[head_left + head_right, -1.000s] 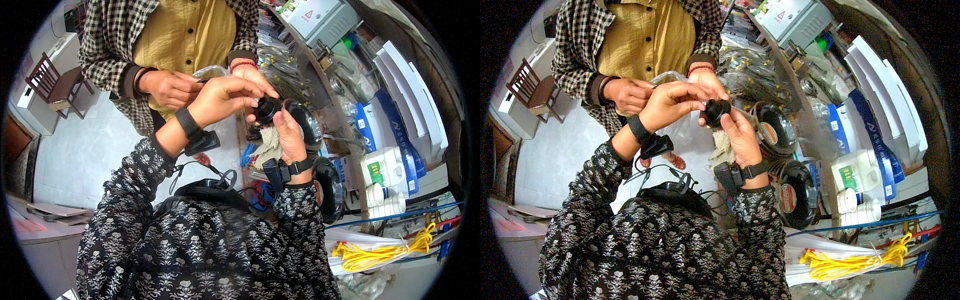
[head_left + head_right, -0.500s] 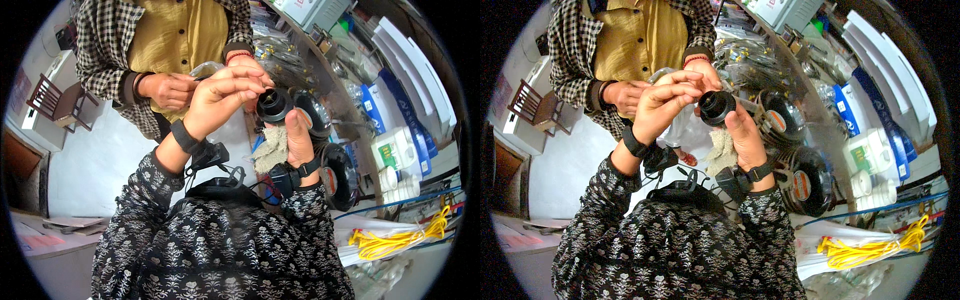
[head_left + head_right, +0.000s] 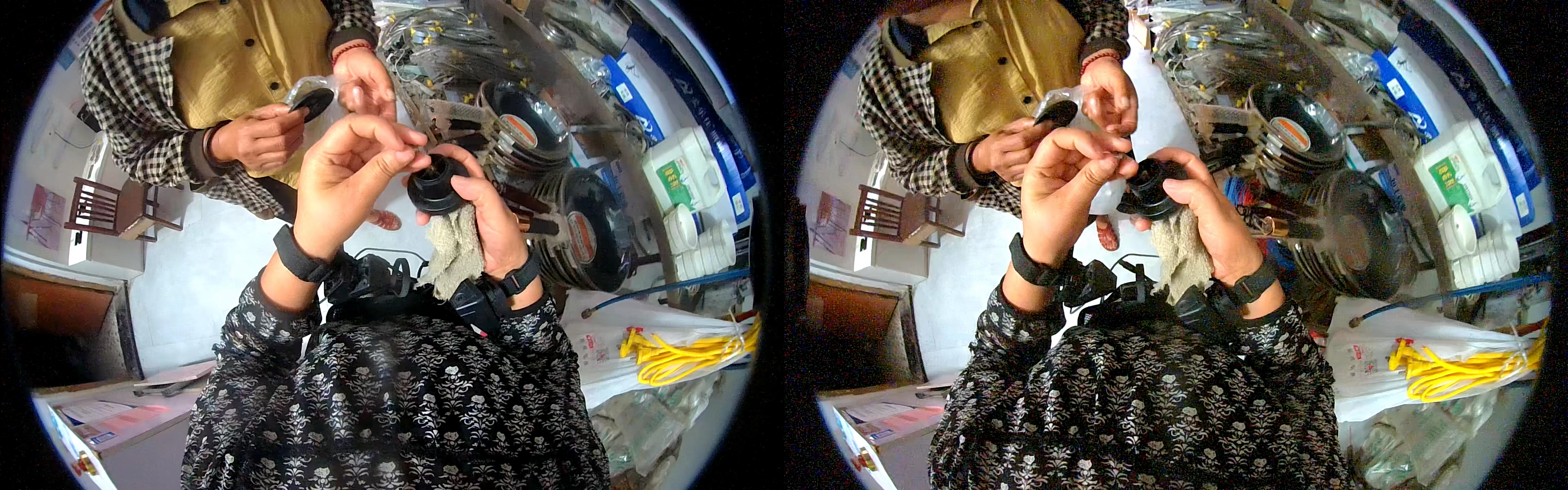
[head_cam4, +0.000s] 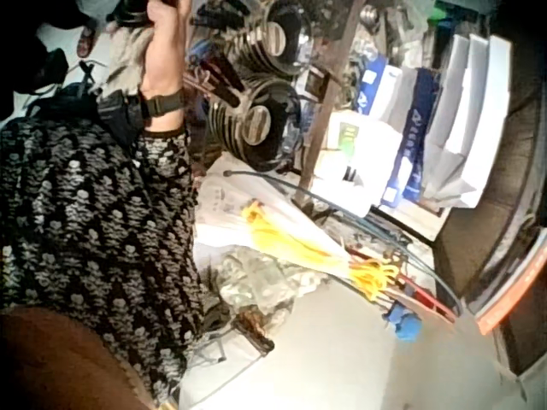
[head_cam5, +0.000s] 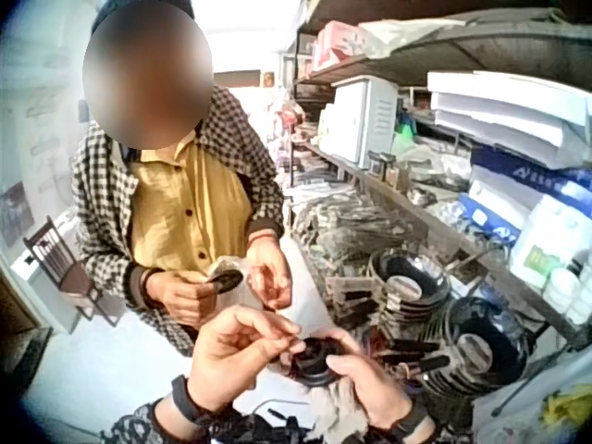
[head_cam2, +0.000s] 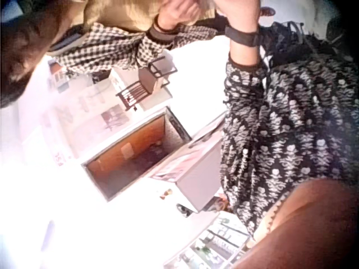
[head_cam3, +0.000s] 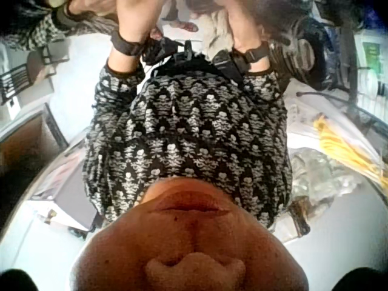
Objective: The person picks up a screw from a container and inserts it into a black plastic component while holding the component with a cloth.
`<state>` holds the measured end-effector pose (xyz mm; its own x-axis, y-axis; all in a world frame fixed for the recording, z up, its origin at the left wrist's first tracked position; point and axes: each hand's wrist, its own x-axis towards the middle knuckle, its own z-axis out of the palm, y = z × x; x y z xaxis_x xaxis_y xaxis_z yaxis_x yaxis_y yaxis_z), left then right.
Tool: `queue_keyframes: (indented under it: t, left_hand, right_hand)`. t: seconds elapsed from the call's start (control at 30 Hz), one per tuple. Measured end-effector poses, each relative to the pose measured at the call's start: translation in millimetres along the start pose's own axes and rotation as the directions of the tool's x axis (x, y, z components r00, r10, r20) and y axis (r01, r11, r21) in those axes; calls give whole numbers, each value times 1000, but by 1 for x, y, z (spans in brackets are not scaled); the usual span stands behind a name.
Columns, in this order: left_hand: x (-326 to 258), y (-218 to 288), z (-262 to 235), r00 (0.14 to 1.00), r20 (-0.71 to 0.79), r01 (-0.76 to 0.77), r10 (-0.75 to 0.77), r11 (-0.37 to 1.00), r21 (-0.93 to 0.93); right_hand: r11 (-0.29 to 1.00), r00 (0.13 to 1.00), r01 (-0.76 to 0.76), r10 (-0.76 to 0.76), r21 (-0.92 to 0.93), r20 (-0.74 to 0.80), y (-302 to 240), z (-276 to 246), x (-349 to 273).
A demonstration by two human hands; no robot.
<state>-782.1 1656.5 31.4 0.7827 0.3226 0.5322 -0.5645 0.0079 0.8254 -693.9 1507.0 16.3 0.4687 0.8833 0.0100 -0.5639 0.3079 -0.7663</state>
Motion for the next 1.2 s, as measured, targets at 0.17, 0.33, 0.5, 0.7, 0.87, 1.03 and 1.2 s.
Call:
queue_keyframes:
  t: [0.17, 0.33, 0.5, 0.7, 0.87, 1.03, 1.2]
  left_hand:
    - [-5, -3, 4, 981, 40, 189, -191, 981, 40]
    - [-6, -10, 7, 976, -7, 216, -216, 972, 96]
    - [-6, -6, 11, 976, 74, 187, -207, 958, 217]
    - [10, 2, 10, 928, 371, -296, 26, 653, 697]
    - [7, -10, 13, 984, 176, -79, -7, 875, 478]
    - [5, -18, 21, 954, 280, -3, -110, 926, 377]
    - [6, -44, 28, 984, 87, -179, 157, 860, 478]
  right_hand:
    - [979, 997, -83, 83, 186, 10, 14, -9, -4]
    - [981, 997, -75, 79, 180, -13, 18, -10, -12]
    - [927, 980, 153, -186, -343, -66, 11, -14, -15]
    - [811, 964, 202, -264, -549, -36, 7, -25, -10]
    - [842, 949, 227, -303, -489, -82, 3, -20, -4]
    - [908, 863, 348, -407, -233, -299, 0, -12, 9]
    - [890, 845, 414, -454, -194, -281, 3, -2, 19]
